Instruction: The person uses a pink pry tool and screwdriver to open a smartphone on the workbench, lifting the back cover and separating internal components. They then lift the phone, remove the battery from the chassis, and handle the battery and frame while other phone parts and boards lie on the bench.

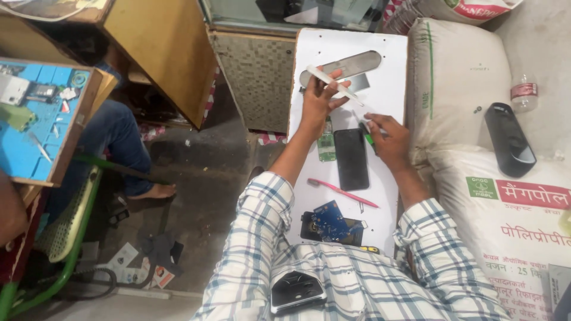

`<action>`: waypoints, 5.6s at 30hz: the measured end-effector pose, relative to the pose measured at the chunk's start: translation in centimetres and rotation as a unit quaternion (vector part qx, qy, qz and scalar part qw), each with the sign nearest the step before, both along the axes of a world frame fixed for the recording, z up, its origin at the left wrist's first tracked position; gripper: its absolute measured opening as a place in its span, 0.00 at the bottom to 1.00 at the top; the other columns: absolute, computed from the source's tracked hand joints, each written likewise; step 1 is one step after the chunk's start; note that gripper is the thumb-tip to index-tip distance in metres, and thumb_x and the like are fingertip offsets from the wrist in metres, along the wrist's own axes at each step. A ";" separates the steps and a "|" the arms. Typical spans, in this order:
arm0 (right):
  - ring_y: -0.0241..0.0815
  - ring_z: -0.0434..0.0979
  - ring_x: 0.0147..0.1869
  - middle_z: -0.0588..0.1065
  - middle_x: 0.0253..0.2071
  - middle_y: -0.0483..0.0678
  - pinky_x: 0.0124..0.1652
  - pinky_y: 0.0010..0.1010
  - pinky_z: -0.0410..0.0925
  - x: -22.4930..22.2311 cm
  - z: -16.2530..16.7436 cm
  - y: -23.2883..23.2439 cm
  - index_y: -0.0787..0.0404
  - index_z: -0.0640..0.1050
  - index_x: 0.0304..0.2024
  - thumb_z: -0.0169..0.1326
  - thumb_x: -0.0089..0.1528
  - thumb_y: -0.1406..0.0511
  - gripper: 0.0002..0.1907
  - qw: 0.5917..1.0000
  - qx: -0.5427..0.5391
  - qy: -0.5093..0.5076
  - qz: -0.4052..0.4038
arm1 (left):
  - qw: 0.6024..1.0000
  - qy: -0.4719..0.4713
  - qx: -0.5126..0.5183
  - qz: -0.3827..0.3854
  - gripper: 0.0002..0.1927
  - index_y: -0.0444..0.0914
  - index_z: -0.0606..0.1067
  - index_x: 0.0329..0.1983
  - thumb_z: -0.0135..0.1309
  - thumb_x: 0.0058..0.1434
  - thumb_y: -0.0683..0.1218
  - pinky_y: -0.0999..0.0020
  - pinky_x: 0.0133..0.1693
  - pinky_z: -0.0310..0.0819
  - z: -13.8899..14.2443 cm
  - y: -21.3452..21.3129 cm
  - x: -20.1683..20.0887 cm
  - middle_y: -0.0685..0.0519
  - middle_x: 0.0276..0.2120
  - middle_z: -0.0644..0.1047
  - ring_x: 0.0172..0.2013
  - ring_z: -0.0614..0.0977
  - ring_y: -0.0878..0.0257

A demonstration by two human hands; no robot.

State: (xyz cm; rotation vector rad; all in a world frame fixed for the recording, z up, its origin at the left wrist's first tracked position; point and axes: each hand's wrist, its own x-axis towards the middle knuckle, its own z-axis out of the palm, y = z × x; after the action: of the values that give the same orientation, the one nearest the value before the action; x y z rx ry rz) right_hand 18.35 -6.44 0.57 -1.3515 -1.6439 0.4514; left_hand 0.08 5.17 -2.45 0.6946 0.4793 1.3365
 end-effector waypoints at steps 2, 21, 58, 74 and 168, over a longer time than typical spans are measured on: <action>0.43 0.82 0.48 0.80 0.51 0.52 0.45 0.31 0.75 0.1 0.1 0.5 0.63 0.79 0.55 0.57 0.68 0.71 0.13 0.998 0.050 -0.018 0.022 | 0.998 0.044 0.044 0.000 0.44 0.38 0.46 0.77 0.57 0.65 0.42 0.55 0.50 0.84 -0.7 -0.1 0.6 0.44 0.62 0.70 0.55 0.80 0.51; 0.46 0.85 0.52 0.80 0.48 0.59 0.50 0.33 0.76 1.0 -2.4 2.1 0.70 0.76 0.57 0.49 0.74 0.73 0.11 0.987 0.131 -0.093 0.021 | 0.907 0.355 0.210 0.083 0.65 0.30 0.35 0.80 0.65 0.57 0.59 0.56 0.55 0.80 -0.4 0.4 3.4 0.35 0.69 0.65 0.64 0.75 0.47; 0.45 0.84 0.52 0.79 0.50 0.57 0.51 0.30 0.76 0.3 -0.3 1.5 0.69 0.78 0.55 0.50 0.72 0.77 0.11 0.991 0.113 -0.041 0.068 | 0.902 0.361 0.226 0.063 0.52 0.32 0.37 0.80 0.52 0.69 0.61 0.56 0.60 0.74 -1.9 0.3 3.7 0.37 0.69 0.65 0.63 0.75 0.46; 0.44 0.80 0.59 0.80 0.53 0.53 0.57 0.30 0.71 -1.6 4.4 -3.4 0.65 0.81 0.53 0.59 0.65 0.74 0.13 0.993 0.072 -0.060 0.065 | 0.965 0.219 0.142 0.010 0.48 0.33 0.56 0.77 0.60 0.62 0.60 0.63 0.43 0.87 2.5 -4.5 1.5 0.42 0.62 0.74 0.53 0.81 0.54; 0.46 0.78 0.66 0.73 0.65 0.64 0.64 0.35 0.74 -4.9 9.9 -8.2 0.76 0.64 0.70 0.52 0.73 0.74 0.24 0.952 -0.009 0.295 0.080 | 0.755 0.501 0.405 0.125 0.54 0.50 0.58 0.78 0.75 0.51 0.42 0.54 0.78 0.61 9.2 -11.8 -4.3 0.56 0.75 0.63 0.77 0.63 0.51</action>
State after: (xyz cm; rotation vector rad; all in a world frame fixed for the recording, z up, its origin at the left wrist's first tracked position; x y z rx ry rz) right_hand 13.43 -14.62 10.44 -0.9658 -1.2478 0.8748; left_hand -4.21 -6.68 6.77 2.1966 0.8574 1.3052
